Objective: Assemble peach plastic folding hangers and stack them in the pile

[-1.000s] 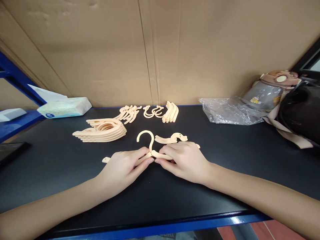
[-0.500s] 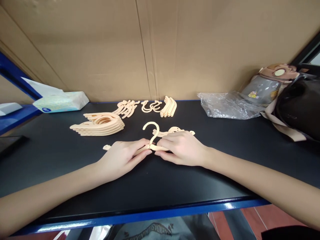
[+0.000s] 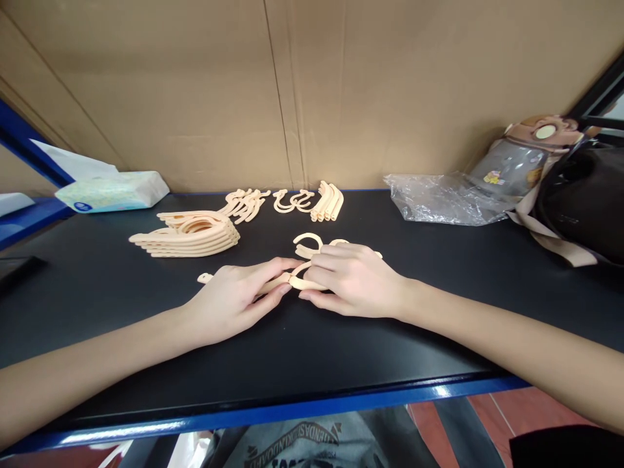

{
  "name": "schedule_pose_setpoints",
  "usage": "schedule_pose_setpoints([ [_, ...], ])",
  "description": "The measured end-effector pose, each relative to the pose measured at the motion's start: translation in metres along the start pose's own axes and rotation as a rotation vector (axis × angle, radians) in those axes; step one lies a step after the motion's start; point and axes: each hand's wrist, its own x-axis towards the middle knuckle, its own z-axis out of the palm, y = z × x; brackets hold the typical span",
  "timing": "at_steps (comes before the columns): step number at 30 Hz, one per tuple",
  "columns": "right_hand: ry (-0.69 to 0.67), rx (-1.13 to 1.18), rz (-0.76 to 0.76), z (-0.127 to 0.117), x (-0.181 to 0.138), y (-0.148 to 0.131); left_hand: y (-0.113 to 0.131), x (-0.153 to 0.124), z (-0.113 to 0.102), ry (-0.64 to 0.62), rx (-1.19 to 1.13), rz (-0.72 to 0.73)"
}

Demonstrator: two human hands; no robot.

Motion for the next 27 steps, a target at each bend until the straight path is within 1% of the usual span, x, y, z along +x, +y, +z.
schedule_pose_setpoints([
  [10,0.003,0.012,0.024,0.0017,0.0004,0.0004,-0.004,0.0004,0.0018,-0.014,-0.025,-0.021],
  [15,0.027,-0.129,0.025,-0.002,0.0018,-0.0001,-0.0047,0.0005,0.0007,-0.009,-0.009,-0.002],
  [20,0.064,-0.187,0.027,-0.0022,0.0014,0.0,-0.005,-0.0004,0.0014,0.01,0.005,0.039],
  [23,0.094,-0.21,0.046,-0.0026,0.0008,-0.0009,-0.0047,-0.0006,0.0015,0.008,-0.013,0.037],
  [27,0.088,-0.282,0.067,-0.0052,0.0012,-0.0035,-0.0039,0.0001,0.0005,0.02,-0.029,0.013],
])
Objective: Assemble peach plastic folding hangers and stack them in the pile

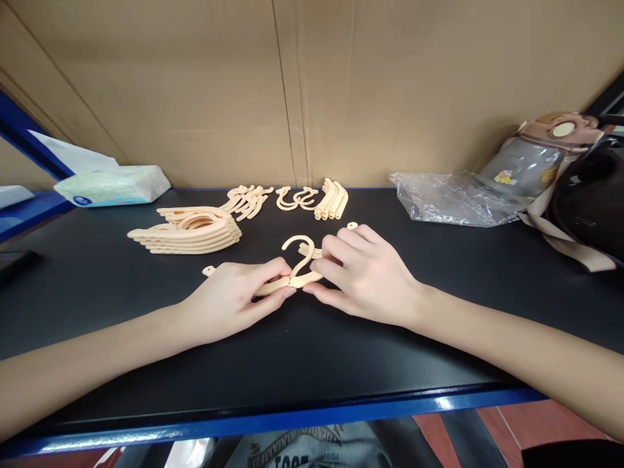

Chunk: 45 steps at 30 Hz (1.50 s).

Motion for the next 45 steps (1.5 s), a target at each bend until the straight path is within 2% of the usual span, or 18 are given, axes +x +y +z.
schedule_pose_setpoints([
  [7,-0.009,0.045,0.046,0.0016,-0.0007,-0.0027,-0.0011,0.0,0.0002,-0.005,-0.045,-0.039],
  [14,-0.023,0.17,0.098,0.0057,-0.0007,-0.001,-0.0035,-0.0011,0.0009,0.027,-0.052,0.006],
  [21,-0.004,0.232,0.087,0.0056,0.0002,-0.0009,-0.0021,-0.0022,-0.0009,-0.013,-0.048,0.042],
  [29,-0.093,0.311,0.103,0.0067,-0.0029,0.0028,-0.0023,-0.0028,0.0013,-0.021,0.007,0.157],
  [35,-0.078,0.363,0.122,0.0075,-0.0033,0.0028,-0.0039,-0.0016,0.0013,-0.001,-0.008,0.192],
  [41,-0.041,0.33,0.252,0.0047,0.0005,0.003,-0.005,-0.0006,-0.0005,0.028,0.055,0.204],
  [45,-0.101,0.312,0.301,0.0014,0.0018,0.0065,-0.0052,-0.0005,-0.0018,0.036,0.086,0.262],
])
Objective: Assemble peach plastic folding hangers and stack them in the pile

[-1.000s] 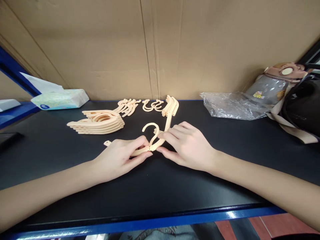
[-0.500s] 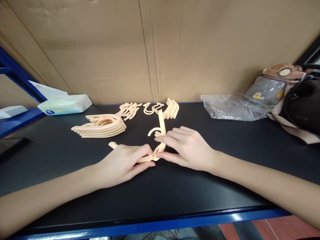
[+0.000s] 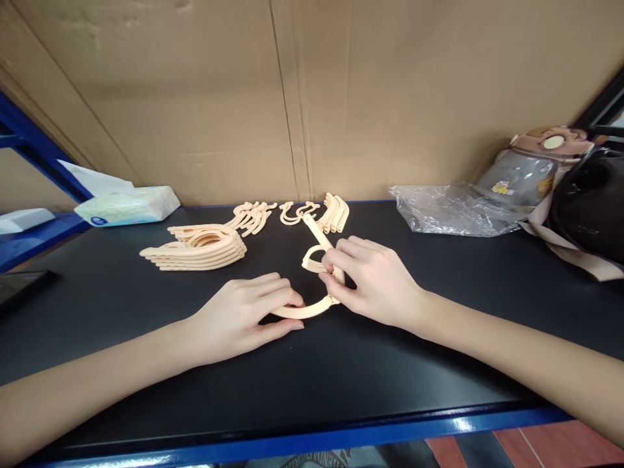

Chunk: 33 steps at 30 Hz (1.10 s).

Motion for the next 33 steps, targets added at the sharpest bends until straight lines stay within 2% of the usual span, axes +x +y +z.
schedule_pose_setpoints([
  [6,-0.14,-0.069,-0.094,-0.002,0.001,0.004,-0.002,-0.001,-0.001,0.012,0.043,0.021],
  [12,-0.217,-0.094,-0.03,-0.003,-0.002,0.005,-0.002,-0.002,0.0,0.008,0.033,0.025],
  [22,-0.383,-0.035,-0.043,-0.01,0.001,0.005,0.001,0.0,-0.002,-0.018,-0.025,0.056],
  [28,-0.441,-0.069,-0.079,-0.016,0.0,0.006,0.0,0.0,-0.002,-0.018,-0.01,0.073],
  [33,-0.429,-0.112,-0.148,-0.018,0.001,0.01,0.0,-0.001,-0.003,-0.033,0.0,0.058],
])
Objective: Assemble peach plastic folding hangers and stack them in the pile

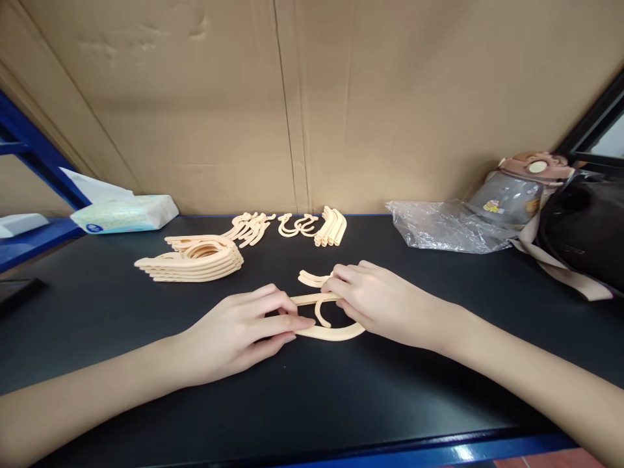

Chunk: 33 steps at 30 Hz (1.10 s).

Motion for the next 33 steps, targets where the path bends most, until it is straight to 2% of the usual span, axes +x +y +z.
schedule_pose_setpoints([
  [9,0.03,-0.052,-0.019,0.006,-0.003,0.004,0.0,-0.001,-0.001,0.012,-0.018,0.003],
  [17,0.077,-0.003,-0.039,-0.016,-0.002,-0.012,-0.003,0.006,-0.006,0.149,-0.078,-0.138],
  [21,0.047,0.048,-0.092,-0.012,-0.001,-0.025,-0.017,0.021,-0.005,0.079,-0.036,-0.194],
  [26,0.067,0.031,-0.113,0.0,0.0,-0.027,-0.035,0.043,-0.001,-0.041,-0.01,-0.122],
  [33,0.004,0.126,-0.043,0.002,-0.002,-0.024,-0.037,0.049,-0.001,-0.061,0.199,-0.057],
])
